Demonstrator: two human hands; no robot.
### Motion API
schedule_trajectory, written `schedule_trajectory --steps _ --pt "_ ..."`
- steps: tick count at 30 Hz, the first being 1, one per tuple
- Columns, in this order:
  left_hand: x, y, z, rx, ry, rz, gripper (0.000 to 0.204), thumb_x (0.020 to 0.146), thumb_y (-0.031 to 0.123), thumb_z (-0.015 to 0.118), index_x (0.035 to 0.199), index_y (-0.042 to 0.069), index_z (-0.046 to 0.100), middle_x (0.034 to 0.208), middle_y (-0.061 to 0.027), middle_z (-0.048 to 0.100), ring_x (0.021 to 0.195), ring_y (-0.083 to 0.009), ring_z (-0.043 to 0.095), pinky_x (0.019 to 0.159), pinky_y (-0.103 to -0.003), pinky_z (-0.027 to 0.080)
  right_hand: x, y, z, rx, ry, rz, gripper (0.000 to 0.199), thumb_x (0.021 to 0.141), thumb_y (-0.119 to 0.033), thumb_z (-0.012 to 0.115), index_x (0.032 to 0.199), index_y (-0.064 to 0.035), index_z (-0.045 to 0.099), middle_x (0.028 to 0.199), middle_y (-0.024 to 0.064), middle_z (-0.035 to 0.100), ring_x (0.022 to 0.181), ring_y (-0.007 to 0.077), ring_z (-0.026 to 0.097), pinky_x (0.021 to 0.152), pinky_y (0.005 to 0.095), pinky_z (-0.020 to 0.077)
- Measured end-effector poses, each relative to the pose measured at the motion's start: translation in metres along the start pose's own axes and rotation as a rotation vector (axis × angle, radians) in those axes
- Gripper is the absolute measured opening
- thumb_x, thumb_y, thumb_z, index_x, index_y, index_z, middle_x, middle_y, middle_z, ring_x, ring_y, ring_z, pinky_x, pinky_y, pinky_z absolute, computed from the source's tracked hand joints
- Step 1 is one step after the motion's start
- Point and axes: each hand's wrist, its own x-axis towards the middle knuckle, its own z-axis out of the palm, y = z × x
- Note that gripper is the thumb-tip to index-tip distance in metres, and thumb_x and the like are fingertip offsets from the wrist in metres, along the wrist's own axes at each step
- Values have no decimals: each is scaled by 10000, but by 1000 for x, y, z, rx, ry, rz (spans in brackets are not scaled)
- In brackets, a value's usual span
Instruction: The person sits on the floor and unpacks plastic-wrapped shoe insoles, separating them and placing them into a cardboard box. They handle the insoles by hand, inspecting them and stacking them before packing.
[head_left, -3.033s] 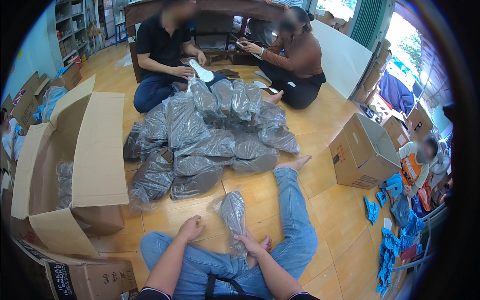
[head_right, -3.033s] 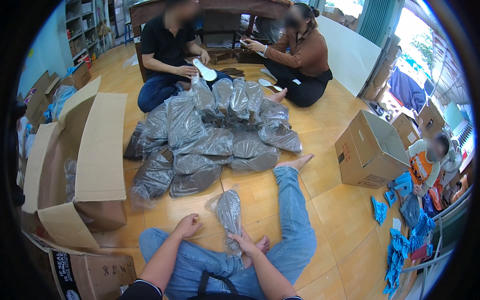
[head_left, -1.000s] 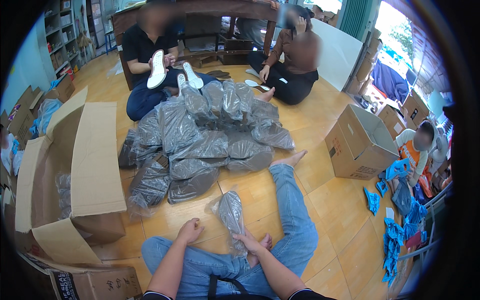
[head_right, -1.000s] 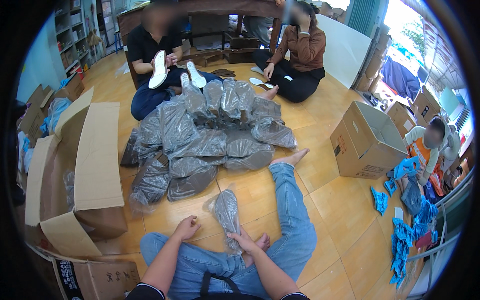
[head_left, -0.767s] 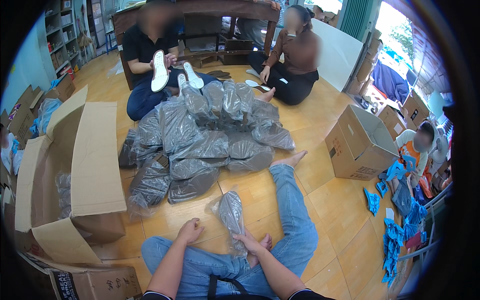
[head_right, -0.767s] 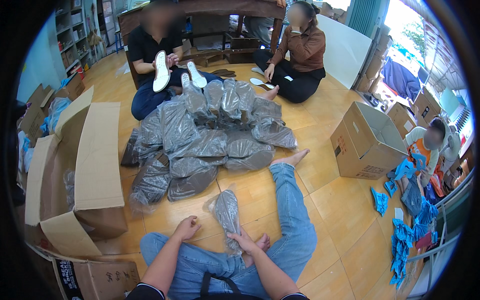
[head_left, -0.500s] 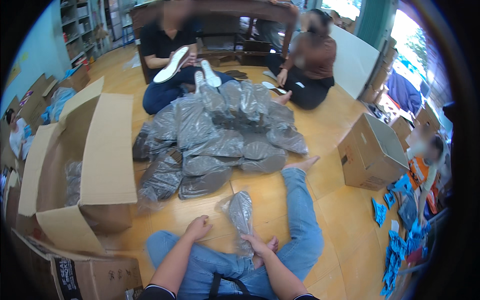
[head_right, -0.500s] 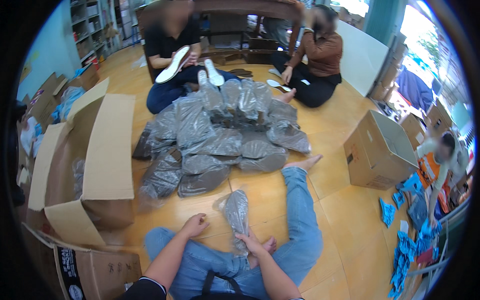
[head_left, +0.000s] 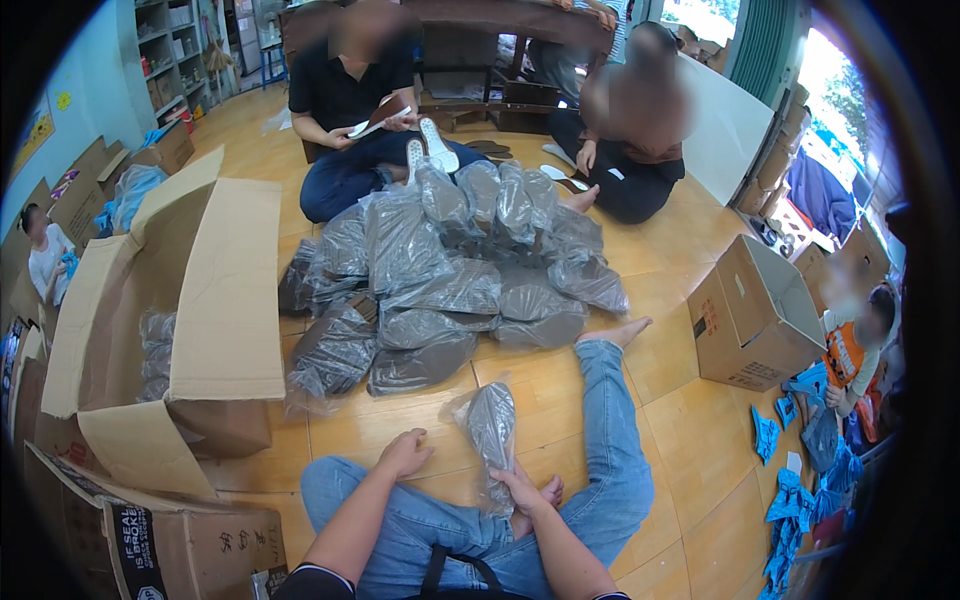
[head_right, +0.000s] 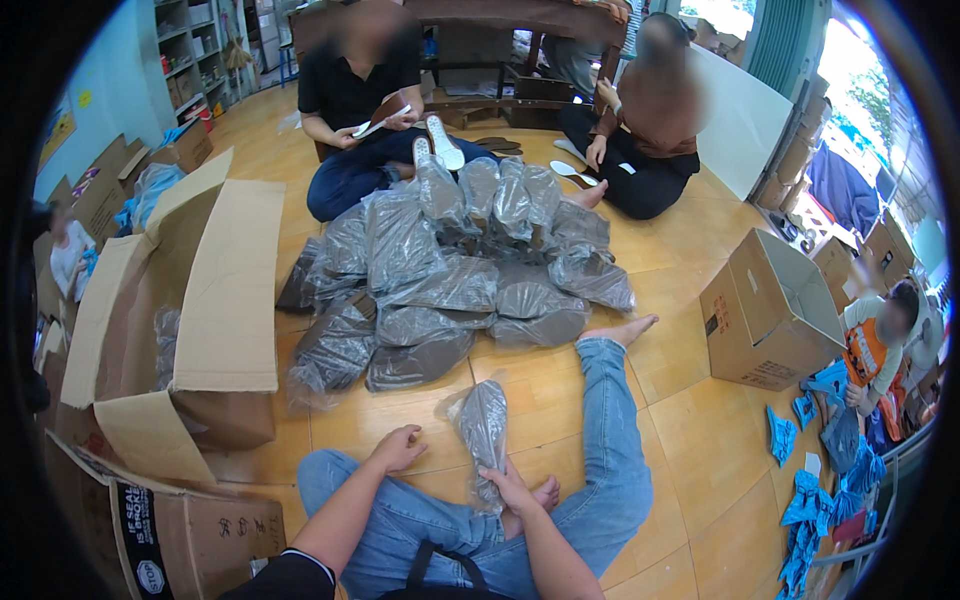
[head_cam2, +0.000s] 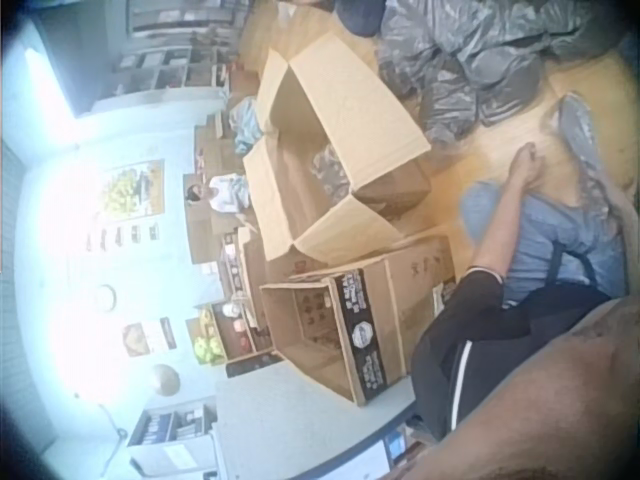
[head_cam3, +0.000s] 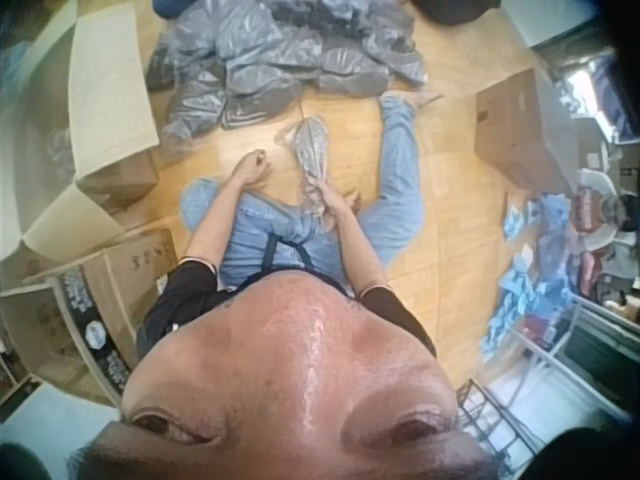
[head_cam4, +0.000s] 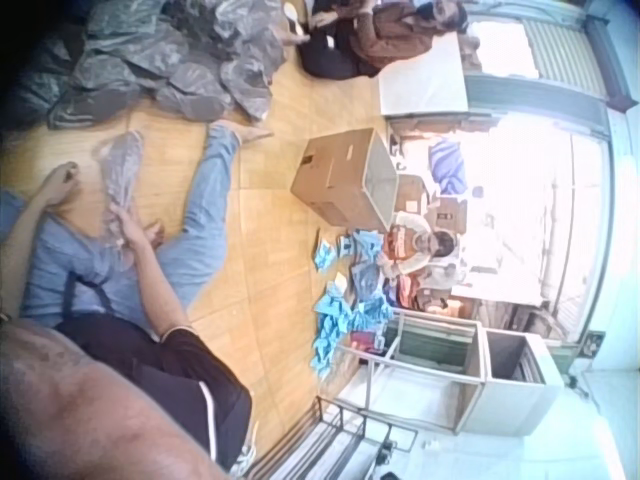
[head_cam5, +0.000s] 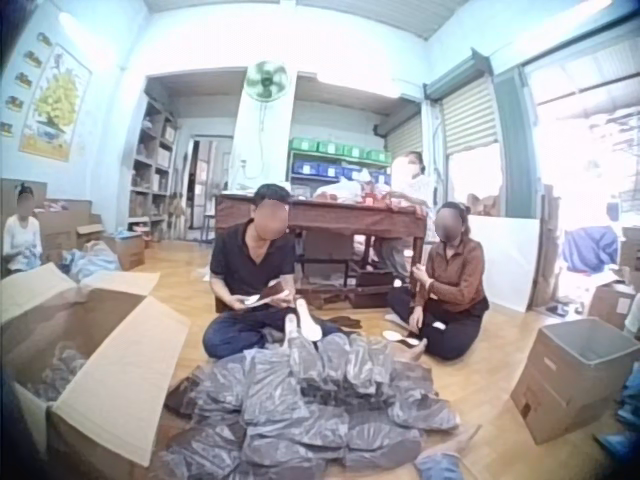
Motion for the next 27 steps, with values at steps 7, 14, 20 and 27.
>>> schedule_trajectory --steps 7,14,20,27 --pt "2 -6 3 -11 4 25 586 846 360 627 1331 62 488 1225 -194 585 1127 -338 567 956 -409 444 3 7 -2 9 24 -37 697 831 -152 654 1440 -50 331 1283 91 529 1134 182 515 955 298 416" --pt "3 19 -20 -505 220 88 555 909 350 571 1361 57 435 1190 -172 592 1014 -249 600 868 -356 487 8 12 -10 19 14 27 730 825 -153 645 1454 -26 296 1313 111 504 1172 202 495 982 305 397" --pt "20 88 -154 -1481 383 271 782 940 578 426 1447 13 239 1283 -198 503 1098 -278 547 931 -400 471 13 19 -16 4 21 30 696 828 -221 624 1431 -33 333 1345 106 475 1188 235 478 990 335 389" --pt "47 133 -260 -1893 84 629 582 1003 451 374 1335 -26 395 1240 -210 529 1072 -283 570 924 -394 498 11 13 -13 77 -24 43 743 835 -177 606 1479 -50 258 1376 119 452 1216 239 462 1013 327 371"
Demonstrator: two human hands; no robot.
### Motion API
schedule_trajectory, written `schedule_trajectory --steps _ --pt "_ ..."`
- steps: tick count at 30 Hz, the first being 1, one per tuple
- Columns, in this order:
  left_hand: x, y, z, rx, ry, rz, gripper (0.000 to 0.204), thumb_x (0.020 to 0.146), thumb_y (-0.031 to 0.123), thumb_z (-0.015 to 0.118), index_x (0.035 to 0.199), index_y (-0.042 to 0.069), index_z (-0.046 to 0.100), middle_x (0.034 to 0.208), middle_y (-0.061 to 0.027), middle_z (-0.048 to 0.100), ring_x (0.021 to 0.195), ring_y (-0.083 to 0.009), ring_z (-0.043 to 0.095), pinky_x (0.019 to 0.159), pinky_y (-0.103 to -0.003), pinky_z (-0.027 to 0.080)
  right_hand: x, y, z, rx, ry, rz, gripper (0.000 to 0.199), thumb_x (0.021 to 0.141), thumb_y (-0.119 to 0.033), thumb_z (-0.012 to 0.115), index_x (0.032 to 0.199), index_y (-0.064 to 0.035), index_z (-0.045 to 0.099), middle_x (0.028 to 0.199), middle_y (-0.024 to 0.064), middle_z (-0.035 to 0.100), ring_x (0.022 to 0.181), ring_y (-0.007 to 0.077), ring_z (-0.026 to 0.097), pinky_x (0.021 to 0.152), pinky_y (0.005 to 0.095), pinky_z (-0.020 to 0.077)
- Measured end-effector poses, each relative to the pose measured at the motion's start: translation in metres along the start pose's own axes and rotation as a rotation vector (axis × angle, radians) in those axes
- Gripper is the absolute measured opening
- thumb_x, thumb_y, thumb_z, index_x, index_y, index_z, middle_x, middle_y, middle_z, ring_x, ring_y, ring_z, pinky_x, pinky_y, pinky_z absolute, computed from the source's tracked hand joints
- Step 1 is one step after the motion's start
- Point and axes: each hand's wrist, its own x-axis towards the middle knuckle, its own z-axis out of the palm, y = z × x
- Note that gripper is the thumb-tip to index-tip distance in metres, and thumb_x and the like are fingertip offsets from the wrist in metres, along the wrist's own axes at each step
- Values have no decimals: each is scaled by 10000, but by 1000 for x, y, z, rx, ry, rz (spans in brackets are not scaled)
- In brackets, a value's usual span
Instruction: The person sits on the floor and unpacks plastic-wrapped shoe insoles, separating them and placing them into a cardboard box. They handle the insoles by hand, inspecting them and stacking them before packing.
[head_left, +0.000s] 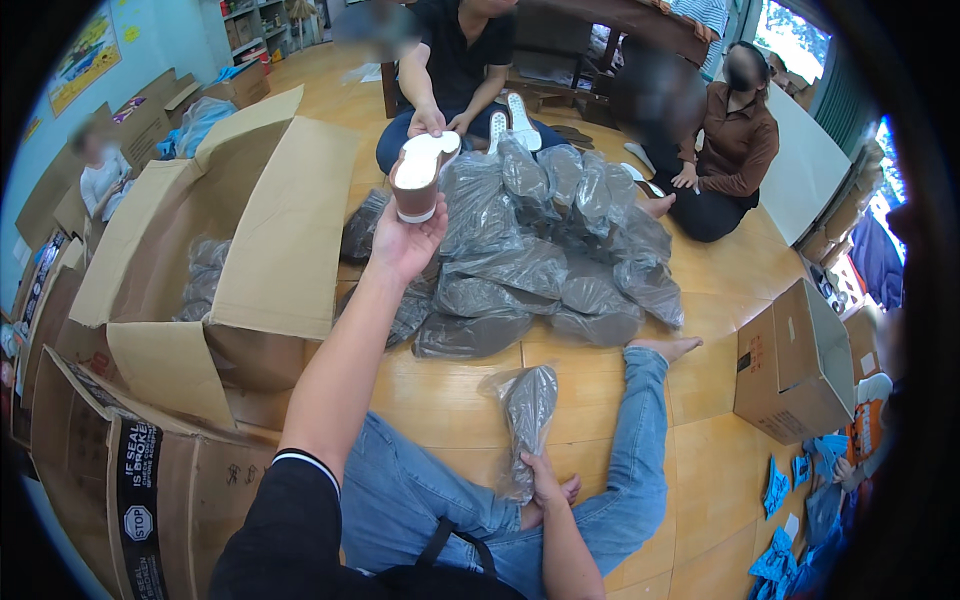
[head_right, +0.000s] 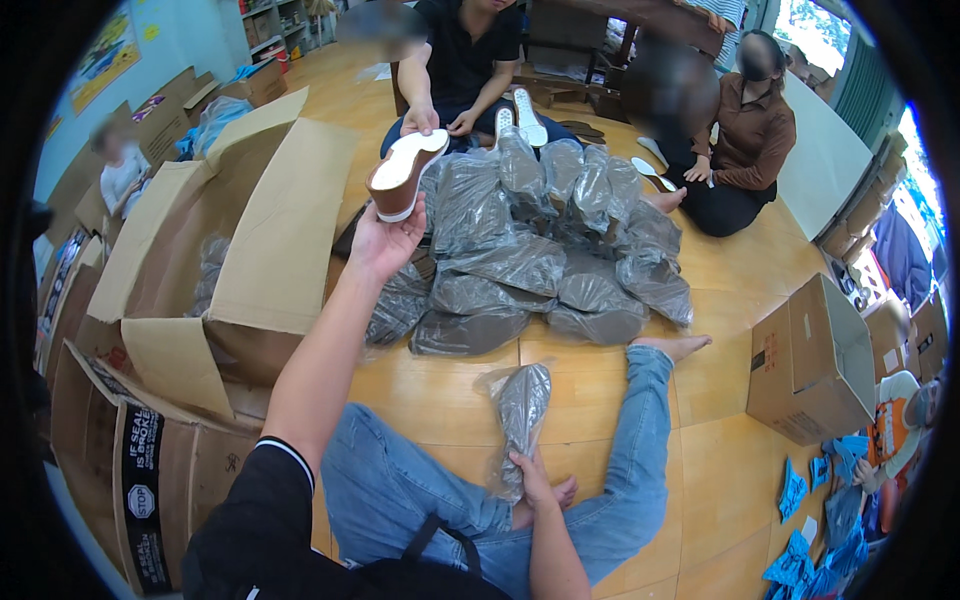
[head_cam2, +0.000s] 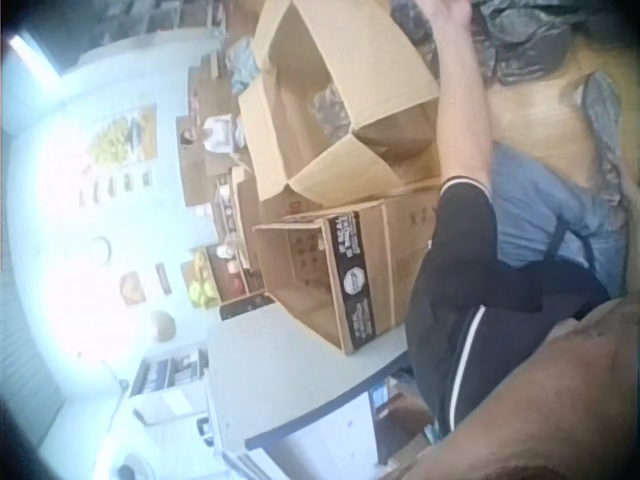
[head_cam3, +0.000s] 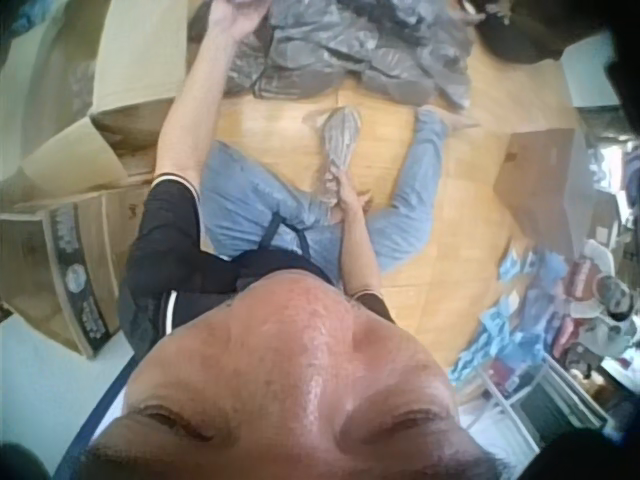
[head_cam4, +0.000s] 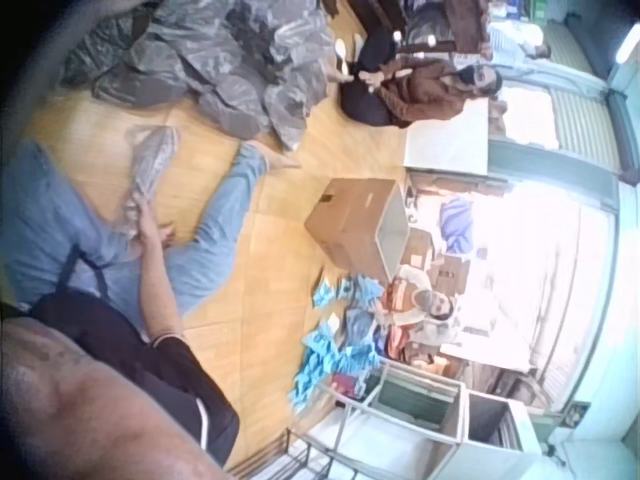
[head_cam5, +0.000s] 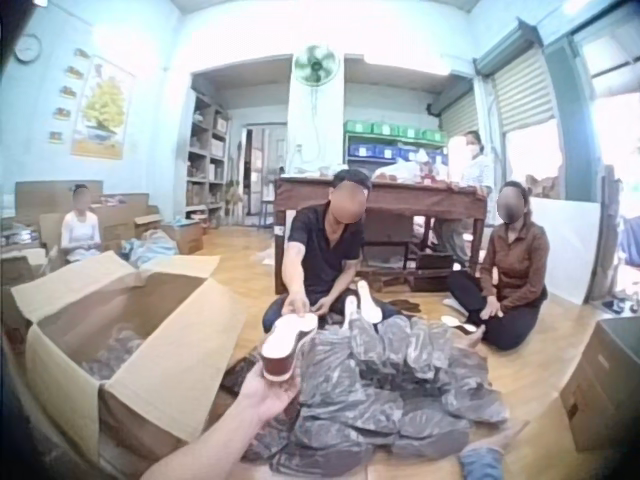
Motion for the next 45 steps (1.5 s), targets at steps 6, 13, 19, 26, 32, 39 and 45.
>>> schedule_trajectory --steps 6,13,19,26,32,39,45 --pt "5 4 7 -309 -274 12 477 989 342 471 1280 -34 446 1233 -220 536 1086 -302 585 910 -381 532 -3 -5 5 -5 -15 -36 724 837 -201 590 1472 -57 274 1383 109 443 1221 250 455 1016 346 373" --pt "-39 -16 38 -353 -190 20 464 990 343 472 1335 39 408 1270 -159 518 1151 -287 542 951 -406 504 0 -2 3 27 -14 -41 739 843 -156 593 1488 -51 248 1404 127 429 1253 250 435 1035 332 352" --pt "-113 -56 67 -25 -272 101 543 995 373 447 1422 68 307 1426 -170 400 1304 -324 423 1070 -452 408 4 3 0 -33 -23 -104 703 854 -182 589 1469 -36 282 1390 131 445 1252 245 435 1040 331 343" --pt "-156 -63 96 126 -202 155 572 993 371 445 1445 67 271 1463 -185 351 1353 -338 359 1100 -483 364 2 1 2 -10 9 -13 633 851 -245 615 1401 -34 383 1290 96 513 1156 222 493 977 333 393" --pt "-171 -57 104 60 -275 140 564 992 335 451 1454 70 265 1479 -190 329 1380 -350 311 1111 -499 344 1 -1 4 41 9 -6 607 841 -227 644 1377 -58 414 1228 84 545 1095 198 522 918 319 432" --pt "-178 -56 111 -33 -338 109 563 980 323 468 1457 102 267 1469 -167 352 1367 -342 335 1104 -505 354 -2 -4 7 20 1 -47 625 845 -228 640 1396 -59 398 1241 83 541 1103 194 518 926 315 426" --pt "-180 -55 110 -47 -384 112 634 949 360 513 1467 97 259 1504 -181 283 1379 -359 309 1102 -522 345 -3 -5 8 7 4 -56 608 843 -235 643 1381 -68 413 1217 76 546 1084 190 526 906 312 439"
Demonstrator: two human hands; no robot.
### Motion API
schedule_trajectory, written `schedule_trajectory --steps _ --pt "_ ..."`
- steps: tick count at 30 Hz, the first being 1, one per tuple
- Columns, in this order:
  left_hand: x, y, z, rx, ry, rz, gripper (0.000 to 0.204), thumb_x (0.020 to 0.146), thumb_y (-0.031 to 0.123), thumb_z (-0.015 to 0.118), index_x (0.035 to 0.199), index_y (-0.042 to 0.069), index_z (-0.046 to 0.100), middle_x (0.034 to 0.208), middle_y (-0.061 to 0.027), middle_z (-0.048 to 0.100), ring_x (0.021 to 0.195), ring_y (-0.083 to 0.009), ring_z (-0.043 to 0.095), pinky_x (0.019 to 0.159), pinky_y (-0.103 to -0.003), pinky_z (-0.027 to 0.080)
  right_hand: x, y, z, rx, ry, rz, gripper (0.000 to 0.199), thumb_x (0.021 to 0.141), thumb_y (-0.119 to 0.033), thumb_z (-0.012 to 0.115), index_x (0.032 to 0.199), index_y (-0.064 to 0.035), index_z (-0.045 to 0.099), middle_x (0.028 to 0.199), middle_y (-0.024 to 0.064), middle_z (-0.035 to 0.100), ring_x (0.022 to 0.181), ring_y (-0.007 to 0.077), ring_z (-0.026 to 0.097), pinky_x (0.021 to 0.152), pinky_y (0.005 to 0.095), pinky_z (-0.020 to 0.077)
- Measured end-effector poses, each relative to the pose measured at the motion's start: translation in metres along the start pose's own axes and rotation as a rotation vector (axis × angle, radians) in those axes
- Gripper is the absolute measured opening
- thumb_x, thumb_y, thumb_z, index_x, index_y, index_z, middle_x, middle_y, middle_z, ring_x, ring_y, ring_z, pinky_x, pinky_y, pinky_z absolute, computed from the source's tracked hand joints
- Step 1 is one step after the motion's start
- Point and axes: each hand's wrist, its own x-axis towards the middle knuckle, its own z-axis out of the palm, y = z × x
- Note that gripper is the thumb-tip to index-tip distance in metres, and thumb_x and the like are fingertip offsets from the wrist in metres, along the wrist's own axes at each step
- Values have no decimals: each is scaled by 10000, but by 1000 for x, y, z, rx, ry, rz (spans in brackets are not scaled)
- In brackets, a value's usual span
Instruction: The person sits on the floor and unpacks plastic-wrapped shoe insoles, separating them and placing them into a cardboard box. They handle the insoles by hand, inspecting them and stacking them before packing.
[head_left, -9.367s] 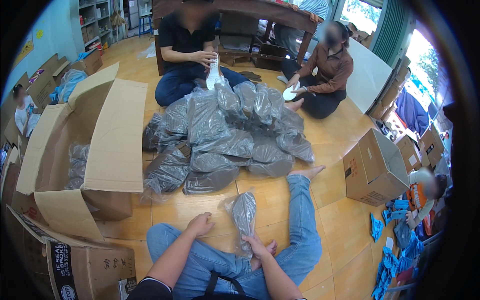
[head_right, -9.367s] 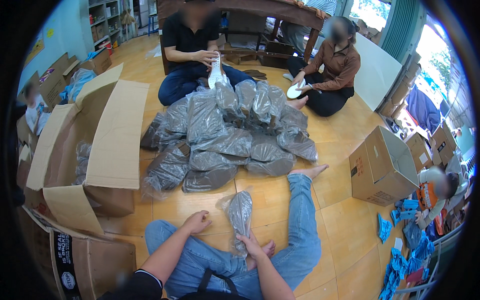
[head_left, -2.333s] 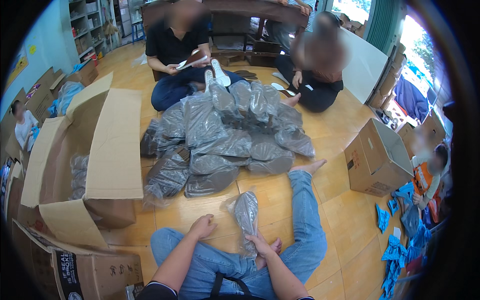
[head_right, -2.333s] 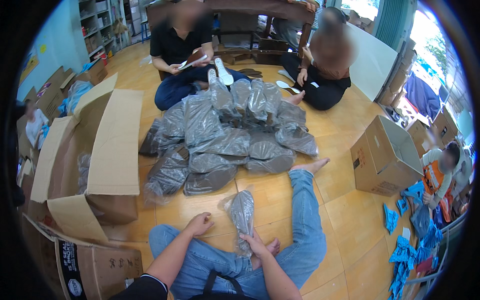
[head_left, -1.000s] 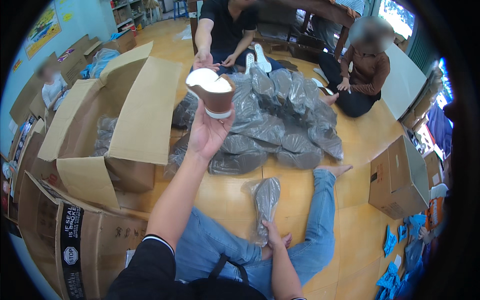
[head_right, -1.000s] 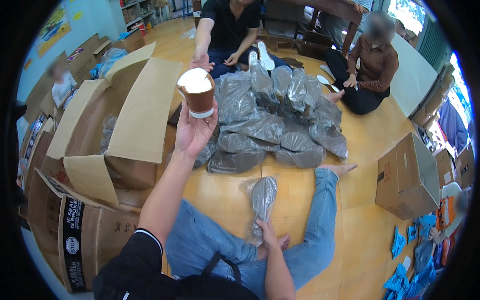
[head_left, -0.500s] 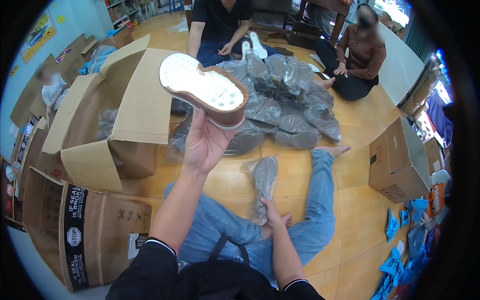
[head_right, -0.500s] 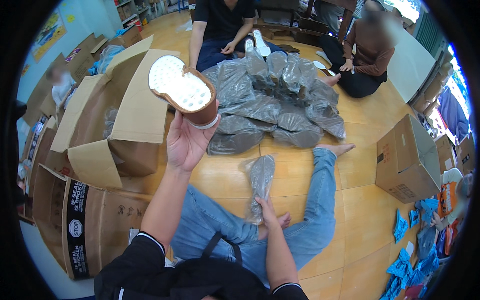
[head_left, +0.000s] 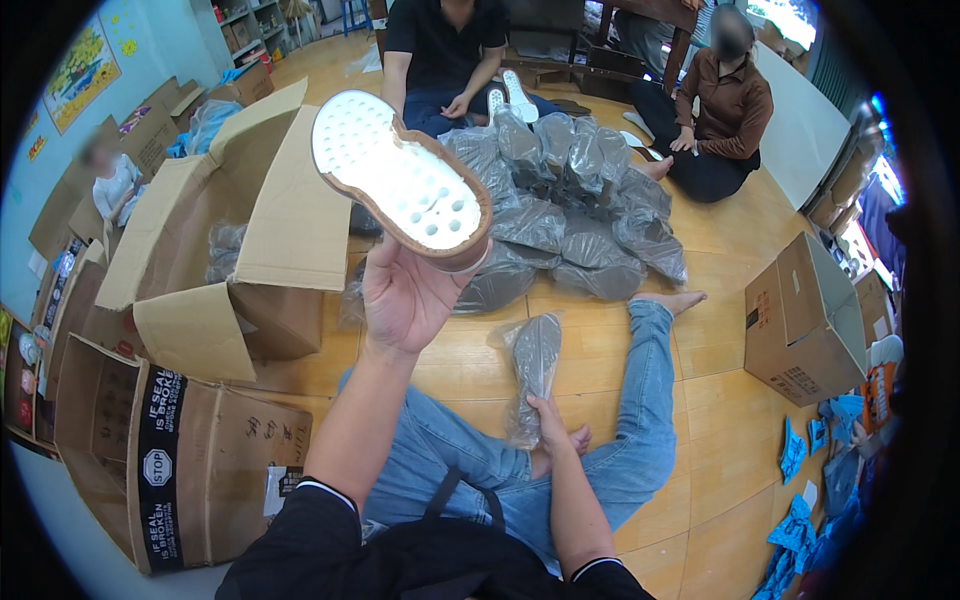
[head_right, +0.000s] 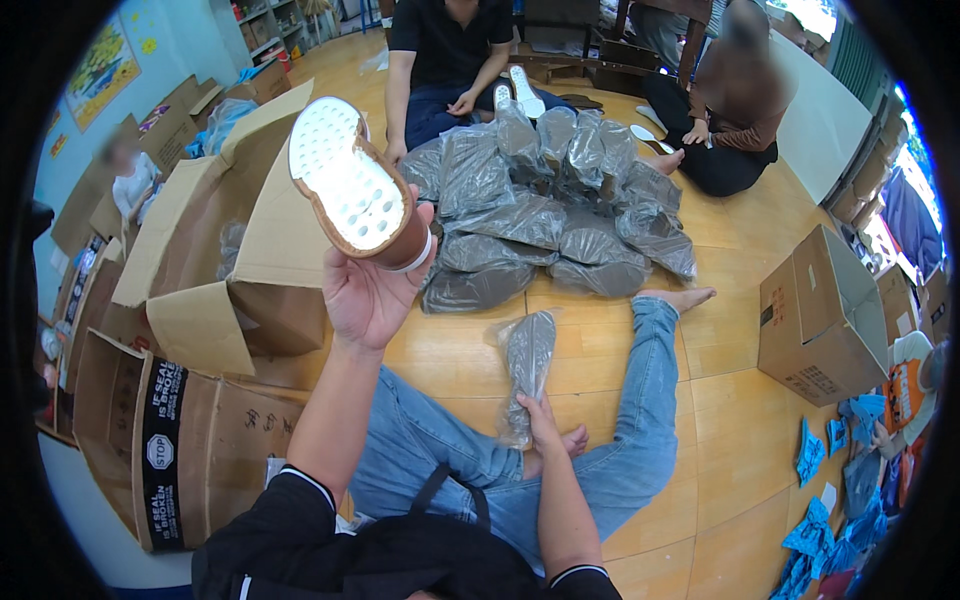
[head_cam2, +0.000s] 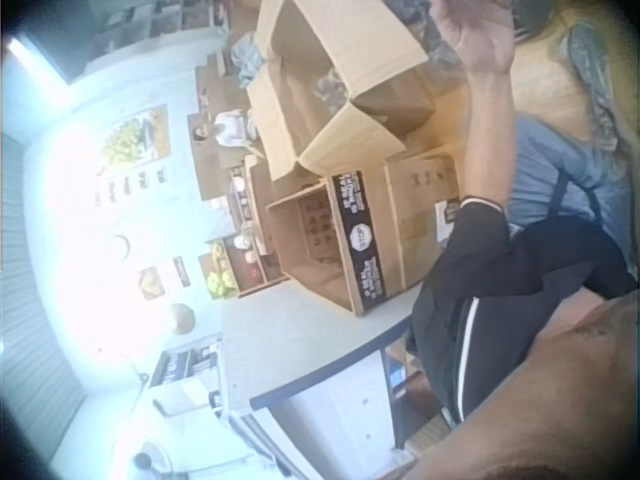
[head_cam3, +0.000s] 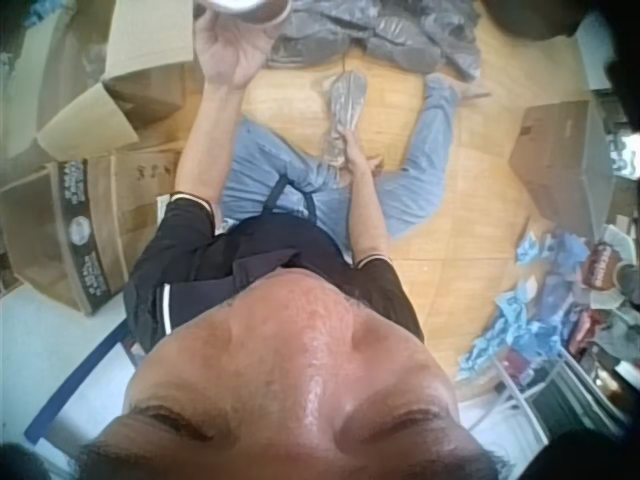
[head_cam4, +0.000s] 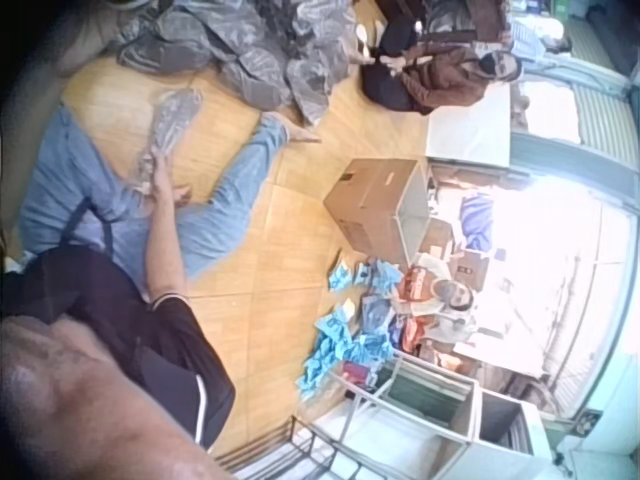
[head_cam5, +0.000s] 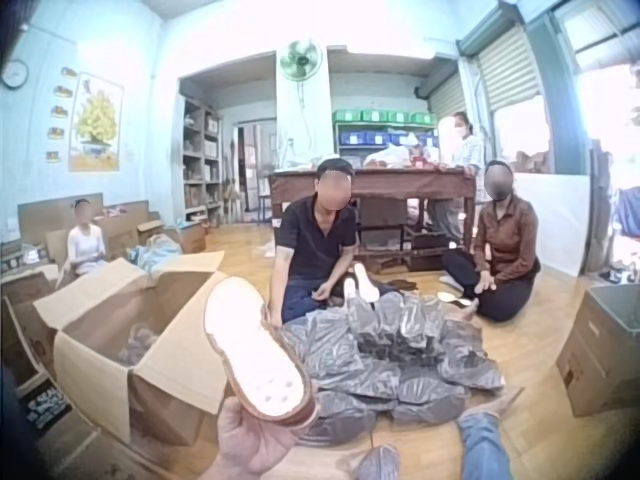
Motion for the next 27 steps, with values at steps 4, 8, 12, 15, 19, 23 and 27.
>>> schedule_trajectory --steps 4,8,12,15,19,23,27 --pt "-1 1 0 -84 -74 -23 662 946 418 500 1474 107 250 1511 -178 265 1376 -356 313 1092 -519 358 -1 0 0 34 13 5 580 839 -240 645 1352 -72 436 1180 69 555 1045 184 538 870 312 459" --pt "-1 0 1 -207 -94 -40 628 926 364 462 1472 119 270 1482 -169 318 1360 -388 329 1090 -531 355 -2 -2 1 12 21 35 574 839 -238 644 1349 -74 439 1174 68 558 1029 181 542 847 314 472" --pt "-2 0 0 -265 -121 -57 646 925 389 467 1484 146 255 1509 -168 263 1374 -385 301 1101 -542 328 -4 -5 3 0 21 8 575 841 -238 641 1352 -72 437 1176 69 559 1034 182 540 849 313 469" --pt "-3 0 -2 -266 -127 -55 663 921 402 479 1491 157 244 1510 -171 258 1378 -385 291 1105 -546 317 -5 -6 4 -11 25 6 579 841 -244 639 1352 -63 435 1179 69 559 1039 182 536 870 310 454" --pt "-3 -2 -4 -249 -143 -42 684 914 406 495 1494 154 234 1511 -181 250 1380 -397 281 1105 -552 314 -3 -4 3 -31 9 -39 590 842 -251 636 1356 -50 429 1192 72 554 1050 186 527 907 308 426" --pt "-4 -1 -8 -124 -97 -19 701 927 503 495 1480 147 253 1510 -173 271 1368 -384 318 1078 -556 352 0 -1 0 -26 14 7 587 843 -248 632 1356 -46 430 1205 78 548 1068 189 517 922 309 414" --pt "-7 1 -14 -63 37 29 721 917 492 523 1483 142 245 1506 -180 275 1368 -384 318 1081 -558 347 0 0 -1 -23 5 1 590 843 -244 630 1360 -46 427 1214 81 543 1082 192 510 929 309 409"
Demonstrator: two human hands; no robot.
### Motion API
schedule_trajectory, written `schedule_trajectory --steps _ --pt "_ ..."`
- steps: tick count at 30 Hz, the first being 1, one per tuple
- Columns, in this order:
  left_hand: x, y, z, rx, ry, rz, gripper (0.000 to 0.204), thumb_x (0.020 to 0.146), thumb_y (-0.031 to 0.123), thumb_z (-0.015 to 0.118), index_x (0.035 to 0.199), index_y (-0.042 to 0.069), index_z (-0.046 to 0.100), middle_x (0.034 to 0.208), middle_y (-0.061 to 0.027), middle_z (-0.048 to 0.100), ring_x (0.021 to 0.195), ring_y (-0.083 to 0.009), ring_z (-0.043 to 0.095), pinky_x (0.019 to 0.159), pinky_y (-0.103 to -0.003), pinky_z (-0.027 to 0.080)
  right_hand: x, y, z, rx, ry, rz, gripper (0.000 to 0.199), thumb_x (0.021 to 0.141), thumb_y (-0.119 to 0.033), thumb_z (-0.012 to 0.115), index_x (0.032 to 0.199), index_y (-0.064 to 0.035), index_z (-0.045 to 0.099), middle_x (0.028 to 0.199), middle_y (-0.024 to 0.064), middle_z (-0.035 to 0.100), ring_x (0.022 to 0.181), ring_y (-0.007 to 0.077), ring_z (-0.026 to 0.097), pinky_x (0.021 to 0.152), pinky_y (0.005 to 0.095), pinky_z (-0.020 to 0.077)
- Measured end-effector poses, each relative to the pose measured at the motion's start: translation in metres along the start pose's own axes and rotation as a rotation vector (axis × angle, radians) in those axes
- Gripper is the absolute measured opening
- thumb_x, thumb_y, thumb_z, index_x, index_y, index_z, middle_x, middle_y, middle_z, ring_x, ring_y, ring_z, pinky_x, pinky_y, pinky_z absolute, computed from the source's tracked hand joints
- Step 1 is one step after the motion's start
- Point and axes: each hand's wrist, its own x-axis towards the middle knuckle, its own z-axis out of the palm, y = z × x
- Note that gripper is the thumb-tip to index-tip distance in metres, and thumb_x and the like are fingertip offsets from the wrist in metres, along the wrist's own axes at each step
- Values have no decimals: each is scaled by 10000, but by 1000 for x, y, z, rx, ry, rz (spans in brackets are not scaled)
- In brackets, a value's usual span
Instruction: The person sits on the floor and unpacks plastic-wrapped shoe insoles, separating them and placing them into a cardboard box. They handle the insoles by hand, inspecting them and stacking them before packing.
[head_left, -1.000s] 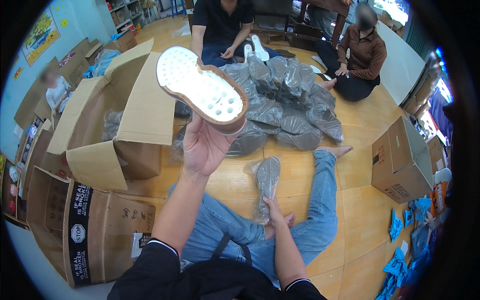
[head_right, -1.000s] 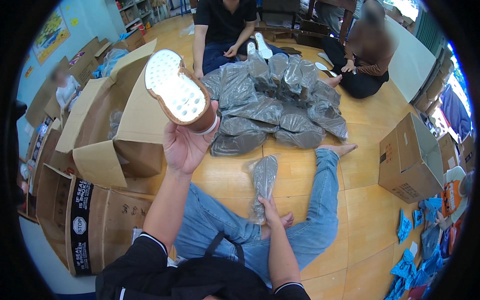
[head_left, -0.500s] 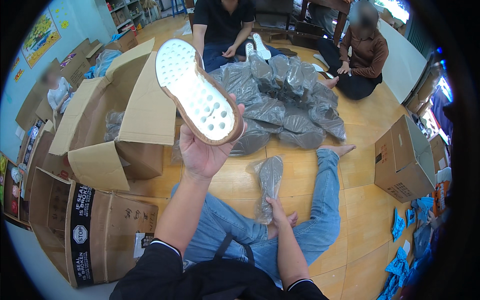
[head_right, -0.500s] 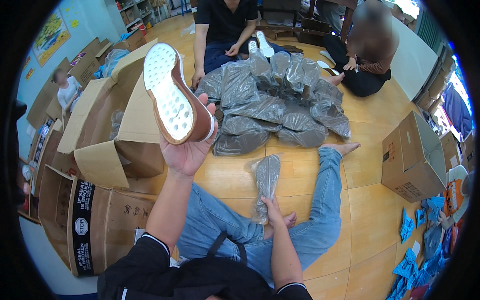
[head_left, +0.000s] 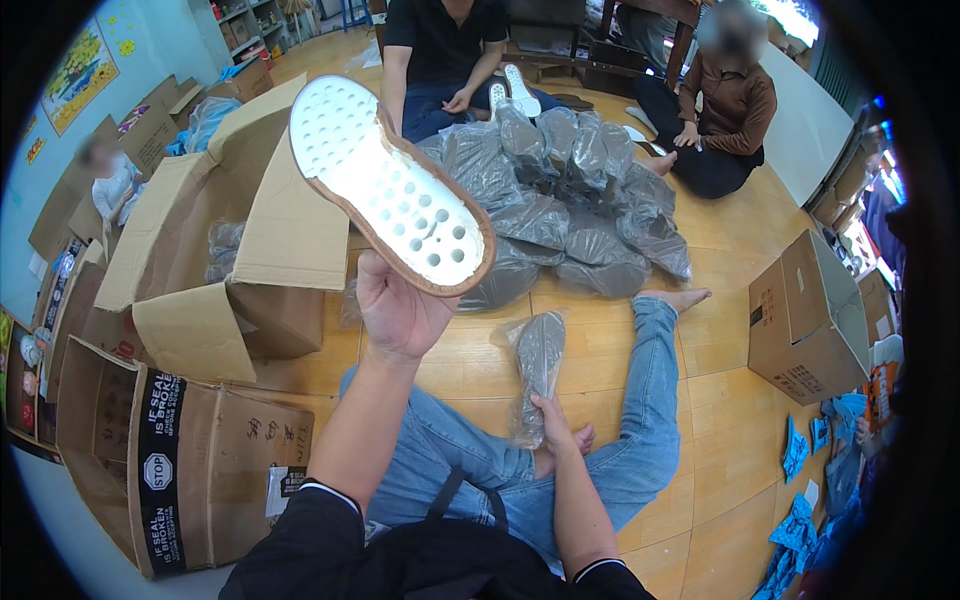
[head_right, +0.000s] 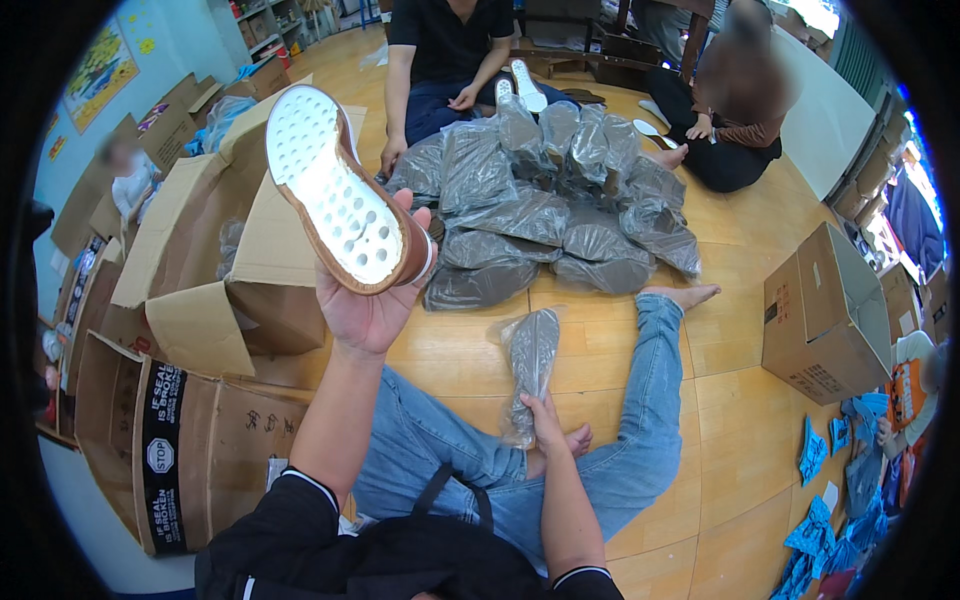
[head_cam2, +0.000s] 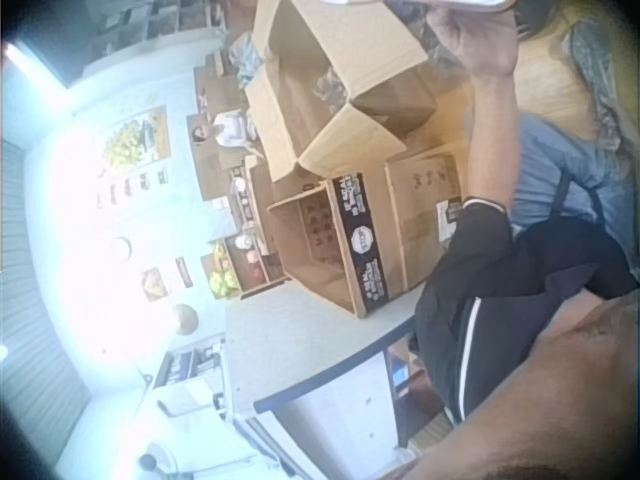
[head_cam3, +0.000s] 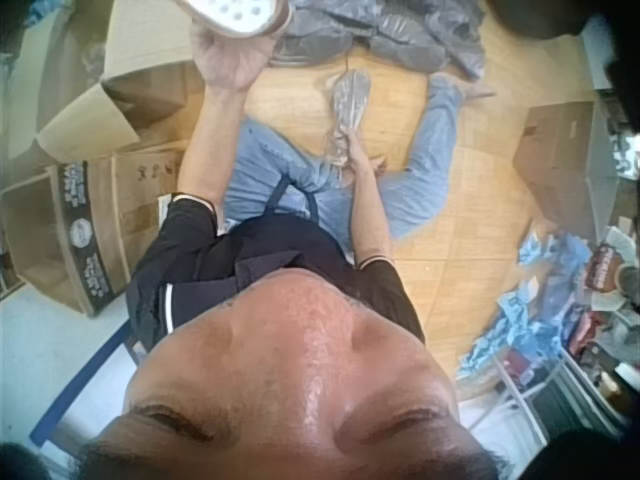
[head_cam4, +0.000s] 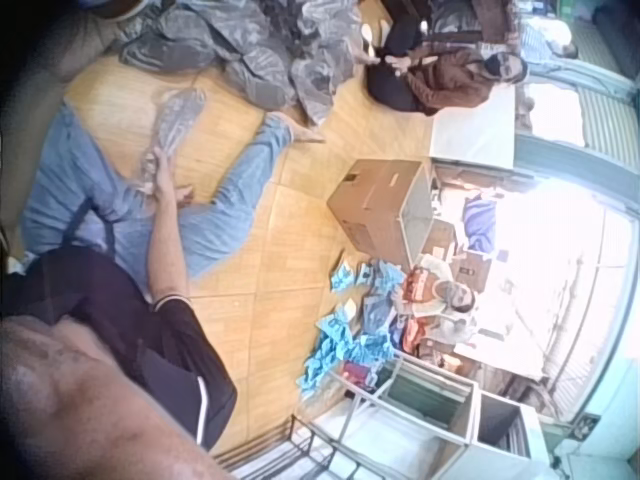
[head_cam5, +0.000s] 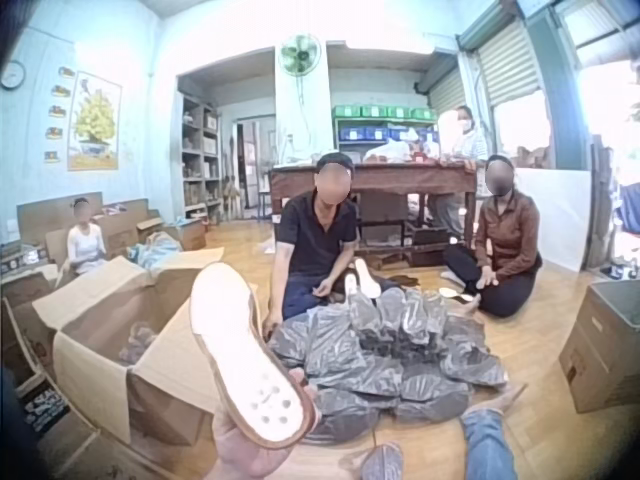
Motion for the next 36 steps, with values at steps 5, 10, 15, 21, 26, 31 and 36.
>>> schedule_trajectory --steps 5,10,15,21,26,31,36 --pt "-1 0 -3 39 17 13 728 911 467 541 1485 136 238 1510 -174 270 1376 -378 308 1085 -553 344 -1 -1 1 3 4 5 603 845 -235 625 1377 -47 412 1229 85 539 1098 199 508 942 309 404" --pt "1 0 0 85 8 20 716 908 411 556 1484 131 237 1508 -159 277 1383 -367 301 1093 -550 334 0 -1 2 4 8 1 601 848 -224 618 1382 -43 409 1244 87 535 1122 203 499 958 307 395" --pt "1 0 2 94 10 21 709 905 386 561 1483 131 240 1502 -154 290 1385 -368 296 1099 -544 327 1 1 1 14 -4 -10 595 850 -220 619 1377 -37 413 1249 87 533 1130 204 495 967 305 387" --pt "1 0 4 111 29 27 703 898 374 569 1479 132 256 1500 -150 297 1385 -370 295 1098 -534 332 1 1 1 2 1 -18 593 848 -213 626 1373 -36 415 1229 80 541 1104 195 507 952 306 398" --pt "0 0 6 153 43 44 709 889 373 583 1476 133 266 1503 -143 297 1384 -371 297 1100 -530 331 -1 -2 3 8 10 -14 590 847 -207 630 1369 -35 417 1211 77 545 1085 189 516 931 303 414" --pt "0 -1 7 133 23 43 707 891 371 579 1477 133 263 1504 -144 294 1379 -373 308 1097 -528 338 -1 -2 3 25 8 -23 584 846 -213 630 1363 -38 423 1208 75 546 1083 188 516 926 302 417" --pt "0 -1 7 123 16 40 684 906 365 552 1480 138 257 1504 -152 290 1377 -372 311 1094 -530 342 1 1 1 9 0 -19 573 848 -226 626 1353 -38 433 1198 78 551 1077 189 517 930 304 413"
